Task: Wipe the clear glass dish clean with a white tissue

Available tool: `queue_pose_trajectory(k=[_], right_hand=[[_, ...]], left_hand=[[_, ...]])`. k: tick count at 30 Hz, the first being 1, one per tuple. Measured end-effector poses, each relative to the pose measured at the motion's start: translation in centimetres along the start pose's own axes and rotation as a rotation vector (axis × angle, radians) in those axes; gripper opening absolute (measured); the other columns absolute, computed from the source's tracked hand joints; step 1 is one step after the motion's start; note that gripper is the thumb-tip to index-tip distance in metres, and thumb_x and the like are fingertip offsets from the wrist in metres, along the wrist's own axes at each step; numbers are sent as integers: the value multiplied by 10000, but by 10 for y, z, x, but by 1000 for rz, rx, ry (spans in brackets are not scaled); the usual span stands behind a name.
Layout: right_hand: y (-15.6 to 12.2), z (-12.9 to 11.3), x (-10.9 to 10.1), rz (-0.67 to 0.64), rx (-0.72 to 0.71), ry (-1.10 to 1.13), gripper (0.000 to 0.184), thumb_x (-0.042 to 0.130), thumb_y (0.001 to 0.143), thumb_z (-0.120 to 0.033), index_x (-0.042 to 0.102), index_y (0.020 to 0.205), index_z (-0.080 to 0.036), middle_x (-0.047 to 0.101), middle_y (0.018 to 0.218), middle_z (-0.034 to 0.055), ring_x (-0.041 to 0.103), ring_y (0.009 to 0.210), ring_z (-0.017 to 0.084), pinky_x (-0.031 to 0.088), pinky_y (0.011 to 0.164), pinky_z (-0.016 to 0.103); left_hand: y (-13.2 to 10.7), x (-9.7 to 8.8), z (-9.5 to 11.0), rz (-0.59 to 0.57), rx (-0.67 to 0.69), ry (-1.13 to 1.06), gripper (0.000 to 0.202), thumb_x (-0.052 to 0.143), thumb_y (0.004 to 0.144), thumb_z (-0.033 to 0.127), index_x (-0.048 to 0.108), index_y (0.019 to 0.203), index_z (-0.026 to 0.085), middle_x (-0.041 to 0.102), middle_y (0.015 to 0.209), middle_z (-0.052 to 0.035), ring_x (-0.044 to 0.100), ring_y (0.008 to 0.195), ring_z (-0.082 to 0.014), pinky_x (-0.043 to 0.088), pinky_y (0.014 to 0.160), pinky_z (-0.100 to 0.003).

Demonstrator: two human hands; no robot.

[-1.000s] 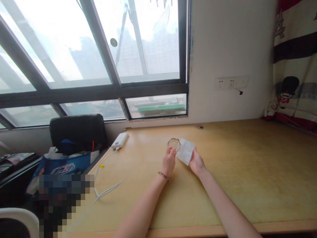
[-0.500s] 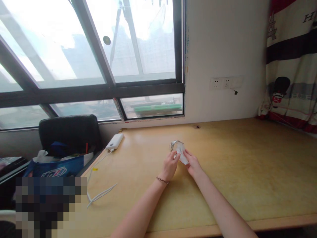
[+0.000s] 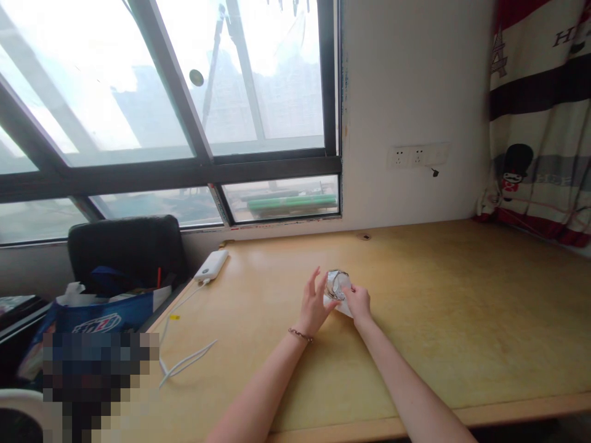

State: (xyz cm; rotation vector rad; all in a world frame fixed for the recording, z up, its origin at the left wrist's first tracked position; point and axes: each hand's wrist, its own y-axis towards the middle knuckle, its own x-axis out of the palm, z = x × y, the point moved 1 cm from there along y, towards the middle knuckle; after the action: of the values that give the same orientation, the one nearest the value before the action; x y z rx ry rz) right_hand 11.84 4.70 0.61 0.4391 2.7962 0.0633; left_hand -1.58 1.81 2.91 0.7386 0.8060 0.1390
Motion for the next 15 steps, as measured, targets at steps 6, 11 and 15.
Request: queue_pose_trajectory(k=[6, 11, 15], right_hand=[[-2, -6, -3, -14, -56, -181, 257, 478, 642, -317, 534, 461, -144, 458, 410, -11, 391, 448, 108, 233, 410, 201], [-1, -10, -6, -13, -113, -210, 241, 495, 627, -286, 528, 443, -133, 407, 388, -30, 355, 431, 90, 204, 402, 199], [1, -13, -10, -42, -139, -154, 234, 518, 630, -302, 613, 530, -113, 478, 432, -17, 409, 466, 102, 241, 418, 187]], left_hand=[[4, -5, 4, -48, -98, -397, 711, 671, 603, 246, 332, 1227, 223, 449, 1222, -93, 421, 1129, -226, 322, 959, -366], [3, -3, 2, 3, -180, -610, 777, 722, 528, 221, 326, 1197, 215, 449, 1206, -103, 415, 1127, -224, 334, 940, -373], [3, 3, -3, -38, -342, -898, 788, 737, 515, 212, 317, 1181, 220, 505, 1135, -106, 500, 1023, -214, 397, 861, -352]])
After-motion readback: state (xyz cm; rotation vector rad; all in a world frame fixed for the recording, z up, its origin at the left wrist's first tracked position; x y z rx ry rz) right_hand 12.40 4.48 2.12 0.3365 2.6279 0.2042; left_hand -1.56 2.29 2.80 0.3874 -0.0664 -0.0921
